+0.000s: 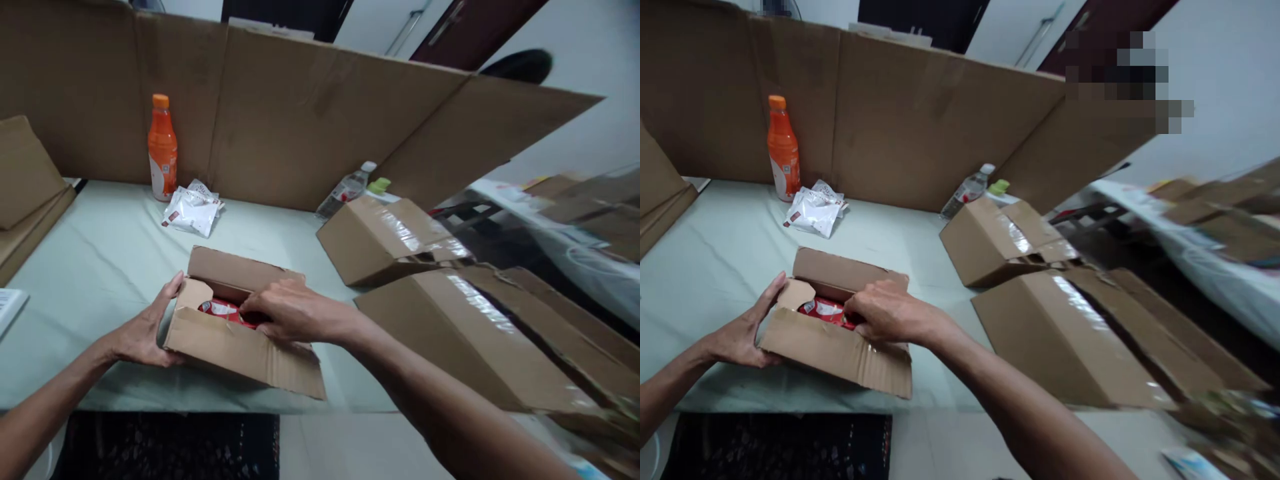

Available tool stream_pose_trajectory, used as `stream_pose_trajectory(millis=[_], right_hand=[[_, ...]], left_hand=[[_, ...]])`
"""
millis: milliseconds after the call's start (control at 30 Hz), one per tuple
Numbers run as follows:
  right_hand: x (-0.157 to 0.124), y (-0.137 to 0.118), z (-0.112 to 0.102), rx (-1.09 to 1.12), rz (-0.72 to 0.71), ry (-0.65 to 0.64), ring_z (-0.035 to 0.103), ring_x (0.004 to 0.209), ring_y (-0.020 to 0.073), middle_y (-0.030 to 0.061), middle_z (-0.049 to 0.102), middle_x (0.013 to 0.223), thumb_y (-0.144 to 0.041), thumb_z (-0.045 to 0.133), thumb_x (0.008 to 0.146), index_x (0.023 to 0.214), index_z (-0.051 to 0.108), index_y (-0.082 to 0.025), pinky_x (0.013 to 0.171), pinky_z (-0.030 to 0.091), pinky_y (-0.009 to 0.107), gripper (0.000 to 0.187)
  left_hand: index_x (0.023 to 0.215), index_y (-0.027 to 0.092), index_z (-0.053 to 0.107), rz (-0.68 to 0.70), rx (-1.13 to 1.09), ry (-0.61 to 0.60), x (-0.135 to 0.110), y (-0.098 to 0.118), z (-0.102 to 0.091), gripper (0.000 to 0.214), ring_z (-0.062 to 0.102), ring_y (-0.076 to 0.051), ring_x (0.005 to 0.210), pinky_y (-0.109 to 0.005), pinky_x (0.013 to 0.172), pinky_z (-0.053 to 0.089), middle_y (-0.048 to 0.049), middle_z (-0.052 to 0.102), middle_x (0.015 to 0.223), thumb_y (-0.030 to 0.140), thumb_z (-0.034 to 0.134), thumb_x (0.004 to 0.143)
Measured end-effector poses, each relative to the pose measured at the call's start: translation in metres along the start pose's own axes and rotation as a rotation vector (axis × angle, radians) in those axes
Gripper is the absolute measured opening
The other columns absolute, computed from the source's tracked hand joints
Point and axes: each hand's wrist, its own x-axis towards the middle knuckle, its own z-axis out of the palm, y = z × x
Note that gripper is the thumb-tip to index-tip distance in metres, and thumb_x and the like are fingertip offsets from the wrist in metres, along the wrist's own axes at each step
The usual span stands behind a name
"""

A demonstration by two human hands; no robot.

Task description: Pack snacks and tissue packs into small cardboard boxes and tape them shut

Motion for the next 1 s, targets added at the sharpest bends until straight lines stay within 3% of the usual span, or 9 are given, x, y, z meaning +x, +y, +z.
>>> stream_pose_trajectory(millis=[133, 267, 367, 533, 633, 733, 800, 900, 1000], right_hand=[[0.001, -0.005, 0.007, -0.019, -0.030, 0.015, 0.069, 0.073, 0.0186, 0.0074, 0.081, 0.085, -0.005, 0.055, 0.085, 0.075, 0.075, -0.020, 0.065, 0.040, 0.030, 0.026], [-0.034, 0.005, 0.005, 0.298, -0.045, 0.524, 0.072, 0.077, 0.0188, 0.0050, 0.080, 0.087, -0.020, 0.055, 0.095, 0.089, 0.078, -0.023, 0.071, 0.053, 0.031, 0.023], [-0.051, 0.020, -0.015, 0.464, 0.156, 0.997, 0.069, 0.069, 0.0201, 0.0019, 0.078, 0.080, -0.039, 0.067, 0.091, 0.087, 0.077, -0.028, 0.059, 0.053, 0.032, 0.015], [0.008, 0.062, -0.063, 0.633, 0.234, 1.290, 0.057, 0.064, 0.0155, -0.0013, 0.068, 0.071, -0.034, 0.072, 0.083, 0.078, 0.071, -0.023, 0.061, 0.048, 0.031, 0.012], [0.058, 0.083, -0.075, 0.674, 0.196, 1.275, 0.058, 0.071, 0.0118, -0.0006, 0.069, 0.081, -0.025, 0.066, 0.085, 0.088, 0.069, -0.017, 0.069, 0.049, 0.027, 0.008], [0.074, 0.068, -0.064, 0.654, 0.089, 1.235, 0.064, 0.086, 0.0120, 0.0017, 0.074, 0.097, -0.027, 0.067, 0.088, 0.097, 0.071, -0.017, 0.082, 0.051, 0.027, 0.013], [0.065, 0.039, -0.049, 0.619, -0.062, 1.032, 0.067, 0.083, 0.0130, 0.0013, 0.076, 0.094, -0.031, 0.072, 0.088, 0.095, 0.076, -0.020, 0.079, 0.052, 0.027, 0.014], [0.046, -0.011, -0.033, 0.439, -0.318, 0.500, 0.069, 0.077, 0.0140, 0.0032, 0.079, 0.090, -0.023, 0.072, 0.091, 0.097, 0.079, -0.020, 0.071, 0.052, 0.026, 0.010], [0.036, -0.047, -0.033, 0.167, -0.300, 0.327, 0.070, 0.083, 0.0163, 0.0086, 0.079, 0.097, -0.012, 0.064, 0.096, 0.104, 0.078, -0.016, 0.071, 0.049, 0.027, 0.017]], left_hand=[[0.168, 0.030, -0.015, 0.034, 0.046, 0.043, -0.001, -0.001, 0.004, 0.139, 0.021, -0.046, 0.159, -0.063, 0.129, 0.024, -0.0176, 0.011, 0.174, 0.033, 0.087, 0.073], [0.169, 0.031, -0.010, 0.053, 0.084, 0.077, -0.009, 0.000, -0.002, 0.134, 0.020, -0.049, 0.158, -0.068, 0.128, 0.023, -0.0167, 0.012, 0.175, 0.040, 0.086, 0.076], [0.169, 0.033, -0.009, 0.042, 0.073, 0.092, -0.021, 0.003, -0.009, 0.130, 0.015, -0.052, 0.159, -0.071, 0.128, 0.019, -0.0149, 0.006, 0.177, 0.053, 0.084, 0.080], [0.167, 0.040, -0.013, 0.011, 0.127, 0.146, -0.038, 0.011, -0.017, 0.118, 0.012, -0.050, 0.160, -0.072, 0.128, 0.019, -0.0086, 0.001, 0.178, 0.056, 0.075, 0.090], [0.167, 0.038, -0.013, -0.011, 0.150, 0.172, -0.043, 0.017, -0.018, 0.119, 0.012, -0.050, 0.160, -0.071, 0.129, 0.019, -0.0101, -0.001, 0.178, 0.054, 0.075, 0.089], [0.167, 0.037, -0.014, -0.043, 0.160, 0.190, -0.047, 0.018, -0.018, 0.119, 0.013, -0.050, 0.160, -0.073, 0.128, 0.017, -0.0115, 0.000, 0.178, 0.056, 0.074, 0.089], [0.167, 0.038, -0.014, -0.067, 0.168, 0.187, -0.049, 0.017, -0.019, 0.117, 0.012, -0.050, 0.160, -0.075, 0.127, 0.015, -0.0115, 0.001, 0.178, 0.058, 0.073, 0.090], [0.167, 0.040, -0.014, -0.063, 0.166, 0.178, -0.052, 0.014, -0.021, 0.118, 0.010, -0.051, 0.160, -0.077, 0.126, 0.016, -0.0121, 0.002, 0.178, 0.061, 0.072, 0.090], [0.166, 0.040, -0.016, -0.049, 0.176, 0.187, -0.052, 0.013, -0.022, 0.118, 0.014, -0.052, 0.160, -0.077, 0.125, 0.019, -0.0130, 0.003, 0.177, 0.059, 0.072, 0.090]])
